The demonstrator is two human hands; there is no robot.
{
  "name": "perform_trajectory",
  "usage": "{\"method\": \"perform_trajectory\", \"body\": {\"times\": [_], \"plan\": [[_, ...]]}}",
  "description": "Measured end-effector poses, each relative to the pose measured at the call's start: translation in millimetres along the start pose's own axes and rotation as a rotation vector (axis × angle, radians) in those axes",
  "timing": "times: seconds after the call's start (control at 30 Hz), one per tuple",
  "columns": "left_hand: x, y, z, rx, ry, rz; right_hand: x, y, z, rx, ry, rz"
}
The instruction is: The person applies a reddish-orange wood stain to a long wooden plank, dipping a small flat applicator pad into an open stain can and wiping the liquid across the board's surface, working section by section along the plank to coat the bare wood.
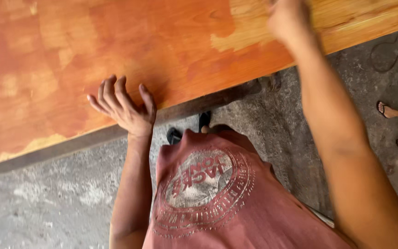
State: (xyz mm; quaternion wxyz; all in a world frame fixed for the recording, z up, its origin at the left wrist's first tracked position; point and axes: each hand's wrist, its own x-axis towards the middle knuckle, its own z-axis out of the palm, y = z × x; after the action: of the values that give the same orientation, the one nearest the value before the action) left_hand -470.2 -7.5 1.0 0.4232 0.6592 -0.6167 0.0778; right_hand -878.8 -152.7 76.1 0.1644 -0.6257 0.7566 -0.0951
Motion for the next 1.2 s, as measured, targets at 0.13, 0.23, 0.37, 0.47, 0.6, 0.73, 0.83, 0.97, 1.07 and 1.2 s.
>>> {"method": "perform_trajectory", "body": {"times": [0.13,0.23,0.37,0.47,0.6,0.73,0.83,0.97,1.07,1.2], "plan": [[-4,-3,1,-0.014,-0.012,0.023,3,-25,72,-0.902,0.359,-0.26],[-5,-3,2,0.047,-0.035,-0.007,-76,-89,144,-0.718,0.077,-0.382],[-2,-3,5,0.009,0.006,0.006,-79,-101,85,-0.347,-0.241,-0.517],[0,-5,5,0.032,0.001,0.004,-21,-79,5,-0.225,-0.076,-0.22],[-1,-4,2,0.02,0.003,0.026,-30,-109,24,-0.46,-0.021,-0.203],[-1,-2,-1,0.032,-0.045,-0.02,-99,-143,81,-0.745,0.496,-0.858],[1,-3,2,-0.008,0.023,0.008,-76,-131,53,-0.476,-0.288,-0.632],[-3,-5,5,0.009,0.002,-0.001,-23,-108,30,-0.347,-0.136,-0.515],[-5,-6,7,0.025,0.033,0.001,-52,-104,51,-0.148,0.099,-0.847],[-3,-5,7,0.015,0.046,-0.013,-94,-78,40,-0.152,0.138,-1.057]]}}
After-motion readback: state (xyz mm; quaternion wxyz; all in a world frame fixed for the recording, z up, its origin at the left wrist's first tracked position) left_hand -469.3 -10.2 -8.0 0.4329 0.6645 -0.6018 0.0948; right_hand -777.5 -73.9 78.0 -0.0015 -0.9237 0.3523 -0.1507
